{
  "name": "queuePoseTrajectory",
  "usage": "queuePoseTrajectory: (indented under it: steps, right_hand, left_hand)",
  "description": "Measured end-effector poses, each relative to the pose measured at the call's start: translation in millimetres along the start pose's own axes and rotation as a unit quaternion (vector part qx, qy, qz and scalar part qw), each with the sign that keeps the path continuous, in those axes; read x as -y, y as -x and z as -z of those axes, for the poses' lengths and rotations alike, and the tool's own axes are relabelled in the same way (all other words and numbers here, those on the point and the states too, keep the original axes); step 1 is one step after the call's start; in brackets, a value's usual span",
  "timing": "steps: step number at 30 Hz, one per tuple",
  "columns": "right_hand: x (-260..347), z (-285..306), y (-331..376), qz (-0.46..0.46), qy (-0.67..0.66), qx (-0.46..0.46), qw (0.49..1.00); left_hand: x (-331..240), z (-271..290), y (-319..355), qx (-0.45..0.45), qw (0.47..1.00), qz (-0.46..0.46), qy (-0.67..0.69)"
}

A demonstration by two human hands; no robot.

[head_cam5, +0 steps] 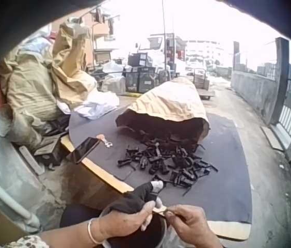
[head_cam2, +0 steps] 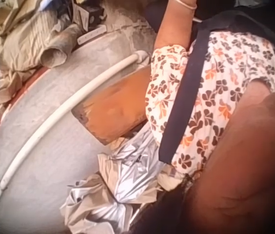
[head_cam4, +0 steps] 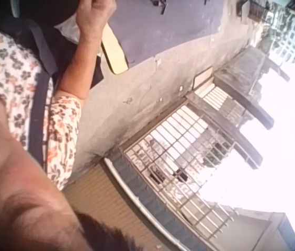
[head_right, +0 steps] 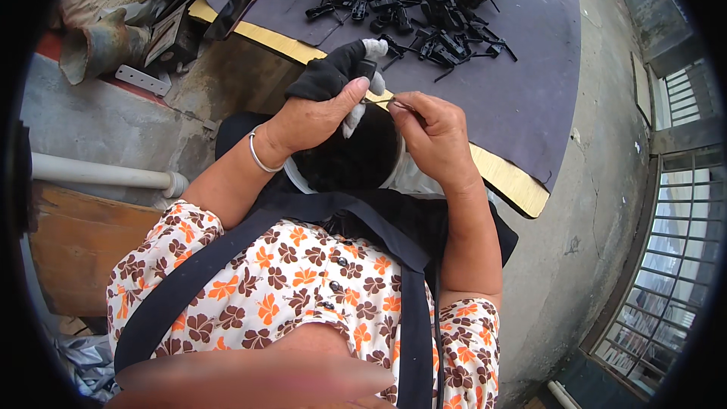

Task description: Assembling small black mechanical components at a workbench by hand and using a cloth to wipe them.

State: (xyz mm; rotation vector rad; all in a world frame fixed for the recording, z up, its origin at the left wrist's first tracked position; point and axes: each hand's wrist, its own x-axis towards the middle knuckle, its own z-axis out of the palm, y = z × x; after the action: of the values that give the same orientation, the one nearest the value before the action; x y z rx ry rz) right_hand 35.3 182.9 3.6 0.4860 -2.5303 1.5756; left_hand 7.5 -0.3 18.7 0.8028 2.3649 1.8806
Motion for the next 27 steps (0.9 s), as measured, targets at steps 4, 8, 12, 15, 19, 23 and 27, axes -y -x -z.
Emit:
queuePoseTrajectory:
  steps: [4,8,12,15,19,23,27]
  right_hand:
    - [-6.1,-3.9,-3.3,0.061,-0.043,-0.047,0.996]
    - [-7.5,-7.3,-2.9,-0.019,-0.086,-0.027,0.996]
    - [-5.6,-3.8,-2.7,-0.026,-0.119,0.02,0.992]
    - [-8.8,-8.9,-2.7,-0.001,-0.096,0.03,0.995]
    - [-7.6,-20.9,-2.6,-0.037,-0.067,0.028,0.997]
    - [-10.5,-32.2,-1.5,-0.043,-0.106,0.038,0.993]
    - [-9.8,-12.5,-2.6,-0.043,-0.056,0.021,0.997]
  left_hand:
    - [5.8,0.0,3.9,0.068,0.998,0.001,-0.013]
    - [4.8,-1.3,0.3,0.1,0.988,-0.065,-0.1]
    - [7.5,-4.1,0.8,0.072,0.993,-0.085,-0.033]
    - [-0.6,-3.5,1.0,0.09,0.995,0.01,-0.03]
    - [4.6,-4.2,3.5,0.066,0.975,-0.147,-0.152]
    - [4.5,7.7,14.3,0.103,0.916,-0.186,-0.34]
    - [-6.7,37.4,-0.2,0.167,0.908,-0.043,-0.383]
